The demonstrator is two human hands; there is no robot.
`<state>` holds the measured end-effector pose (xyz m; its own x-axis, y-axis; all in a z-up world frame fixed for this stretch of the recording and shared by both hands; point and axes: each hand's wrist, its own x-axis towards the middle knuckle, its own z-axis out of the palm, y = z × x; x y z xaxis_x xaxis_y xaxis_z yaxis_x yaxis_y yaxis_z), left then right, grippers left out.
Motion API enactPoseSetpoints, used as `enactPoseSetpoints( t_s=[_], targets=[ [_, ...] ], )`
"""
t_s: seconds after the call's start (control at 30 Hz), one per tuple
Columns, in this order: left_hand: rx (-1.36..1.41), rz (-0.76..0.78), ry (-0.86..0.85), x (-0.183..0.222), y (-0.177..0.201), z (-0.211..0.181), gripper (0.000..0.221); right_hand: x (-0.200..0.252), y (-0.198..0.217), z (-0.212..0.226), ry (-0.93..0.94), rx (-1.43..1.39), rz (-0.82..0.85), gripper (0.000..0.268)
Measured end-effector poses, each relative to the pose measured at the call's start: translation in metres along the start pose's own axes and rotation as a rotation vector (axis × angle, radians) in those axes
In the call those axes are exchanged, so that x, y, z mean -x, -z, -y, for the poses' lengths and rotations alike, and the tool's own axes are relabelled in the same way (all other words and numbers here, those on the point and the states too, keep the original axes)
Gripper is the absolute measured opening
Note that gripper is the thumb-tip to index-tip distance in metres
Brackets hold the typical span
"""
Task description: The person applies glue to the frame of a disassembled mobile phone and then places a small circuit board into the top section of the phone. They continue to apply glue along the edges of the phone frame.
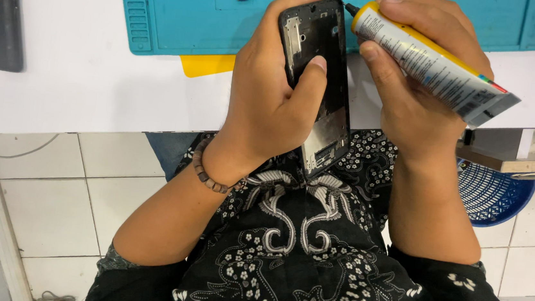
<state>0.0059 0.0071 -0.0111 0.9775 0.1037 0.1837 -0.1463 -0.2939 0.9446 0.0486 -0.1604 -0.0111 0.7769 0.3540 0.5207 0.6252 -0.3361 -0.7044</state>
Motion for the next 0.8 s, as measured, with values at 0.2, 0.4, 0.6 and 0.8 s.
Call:
enactPoseSetpoints(
  t_s=[0.2,0.4,0.6,0.8],
  targets=[
    [0.004,0.0,0.021,0.0,-0.001,-0.001,0.036,0.001,-0.001,0.003,0.04,0.048,0.013,0.017],
    [-0.007,-0.018,0.005,-0.001,-0.003,-0.001,0.037,0.001,-0.002,0.006,0.101,0.088,0.0,0.017],
    [-0.026,-0.035,0.016,-0.003,-0.006,0.0,0.038,0.002,-0.001,0.009,0.112,0.121,0.005,0.016],
    [-0.035,-0.045,0.024,-0.005,-0.008,0.0,0.037,0.004,-0.002,0.012,0.094,0.142,0.002,0.014]
  ],
)
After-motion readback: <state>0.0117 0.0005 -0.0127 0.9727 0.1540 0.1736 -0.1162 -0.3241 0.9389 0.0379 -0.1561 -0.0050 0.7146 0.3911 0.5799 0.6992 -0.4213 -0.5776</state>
